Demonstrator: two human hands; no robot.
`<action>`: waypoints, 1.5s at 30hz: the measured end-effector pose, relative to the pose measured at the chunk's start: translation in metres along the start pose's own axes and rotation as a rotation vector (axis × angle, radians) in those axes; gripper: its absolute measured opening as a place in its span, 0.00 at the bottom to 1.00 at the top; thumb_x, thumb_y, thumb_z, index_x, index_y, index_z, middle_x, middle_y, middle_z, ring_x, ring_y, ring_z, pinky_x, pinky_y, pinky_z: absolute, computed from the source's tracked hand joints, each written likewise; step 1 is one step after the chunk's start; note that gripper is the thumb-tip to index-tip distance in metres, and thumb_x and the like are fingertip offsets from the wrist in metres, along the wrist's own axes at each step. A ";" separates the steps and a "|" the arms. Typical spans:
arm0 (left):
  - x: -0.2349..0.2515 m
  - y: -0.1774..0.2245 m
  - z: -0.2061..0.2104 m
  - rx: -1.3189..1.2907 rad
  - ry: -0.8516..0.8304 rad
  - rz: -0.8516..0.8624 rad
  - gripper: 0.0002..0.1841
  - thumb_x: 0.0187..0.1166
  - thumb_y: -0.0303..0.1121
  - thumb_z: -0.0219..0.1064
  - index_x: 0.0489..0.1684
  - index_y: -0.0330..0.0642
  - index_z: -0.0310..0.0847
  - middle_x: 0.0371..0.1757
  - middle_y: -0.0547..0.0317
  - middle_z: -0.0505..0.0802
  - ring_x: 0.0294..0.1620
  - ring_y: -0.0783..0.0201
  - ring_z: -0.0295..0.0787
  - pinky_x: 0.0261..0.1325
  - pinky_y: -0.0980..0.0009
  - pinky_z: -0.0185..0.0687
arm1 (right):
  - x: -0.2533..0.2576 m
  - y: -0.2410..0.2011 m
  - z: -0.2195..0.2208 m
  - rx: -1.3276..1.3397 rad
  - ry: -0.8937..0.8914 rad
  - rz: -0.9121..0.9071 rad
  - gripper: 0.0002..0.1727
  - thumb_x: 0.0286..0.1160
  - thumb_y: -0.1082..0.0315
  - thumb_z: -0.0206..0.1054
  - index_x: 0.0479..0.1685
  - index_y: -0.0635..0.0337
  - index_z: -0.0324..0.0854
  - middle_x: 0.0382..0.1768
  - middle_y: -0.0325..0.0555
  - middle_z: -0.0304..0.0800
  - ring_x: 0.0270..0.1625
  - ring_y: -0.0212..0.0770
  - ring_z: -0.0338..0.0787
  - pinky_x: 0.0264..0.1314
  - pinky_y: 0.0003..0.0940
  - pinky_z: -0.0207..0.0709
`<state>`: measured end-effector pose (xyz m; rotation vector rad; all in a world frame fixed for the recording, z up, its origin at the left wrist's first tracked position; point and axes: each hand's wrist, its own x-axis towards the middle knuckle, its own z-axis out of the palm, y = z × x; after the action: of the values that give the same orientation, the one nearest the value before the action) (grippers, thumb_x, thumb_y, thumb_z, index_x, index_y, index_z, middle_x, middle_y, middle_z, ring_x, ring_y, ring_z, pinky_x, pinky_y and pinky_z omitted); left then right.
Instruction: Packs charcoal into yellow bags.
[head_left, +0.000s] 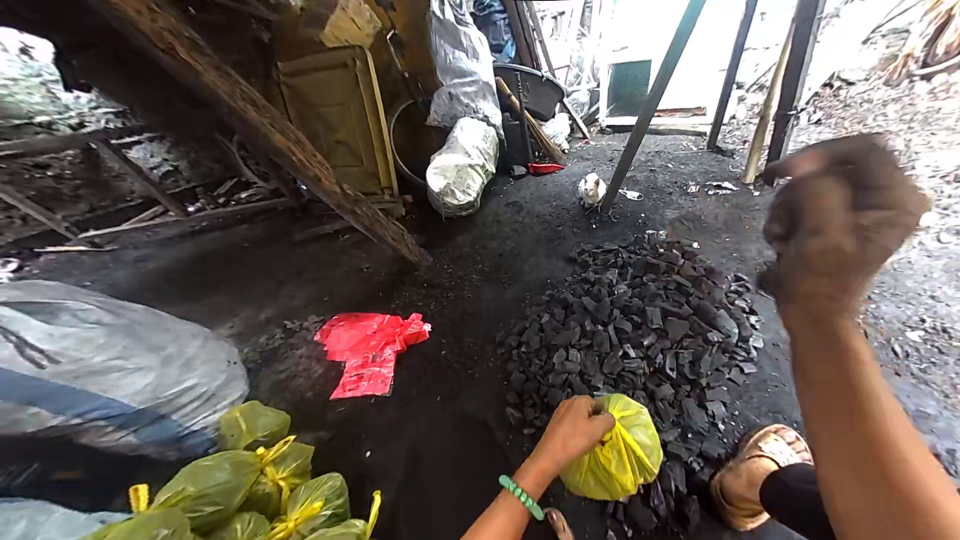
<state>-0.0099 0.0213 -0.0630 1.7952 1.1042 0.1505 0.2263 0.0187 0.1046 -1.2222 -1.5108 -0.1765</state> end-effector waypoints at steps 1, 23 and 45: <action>0.001 -0.004 0.001 -0.077 0.001 -0.018 0.16 0.84 0.36 0.59 0.42 0.28 0.85 0.41 0.46 0.87 0.43 0.56 0.81 0.52 0.54 0.76 | -0.003 0.005 0.002 -0.037 0.020 0.082 0.12 0.87 0.68 0.52 0.45 0.66 0.78 0.30 0.37 0.82 0.27 0.23 0.79 0.34 0.23 0.76; -0.004 0.031 -0.001 -1.149 -0.054 -0.157 0.13 0.87 0.30 0.55 0.27 0.49 0.74 0.18 0.69 0.76 0.16 0.77 0.72 0.25 0.83 0.75 | -0.189 0.033 0.061 0.275 -0.333 0.380 0.17 0.87 0.61 0.57 0.42 0.67 0.84 0.24 0.39 0.81 0.24 0.28 0.79 0.30 0.28 0.78; -0.093 0.047 -0.025 0.106 0.092 0.267 0.23 0.94 0.49 0.46 0.69 0.42 0.77 0.26 0.53 0.86 0.21 0.61 0.80 0.27 0.62 0.78 | -0.168 0.027 0.026 -0.138 -0.183 -0.353 0.12 0.60 0.72 0.68 0.13 0.67 0.79 0.20 0.54 0.82 0.30 0.56 0.84 0.37 0.50 0.75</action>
<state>-0.0484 -0.0355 0.0194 2.0441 0.9458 0.3429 0.2018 -0.0496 -0.0516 -1.0919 -1.8957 -0.4175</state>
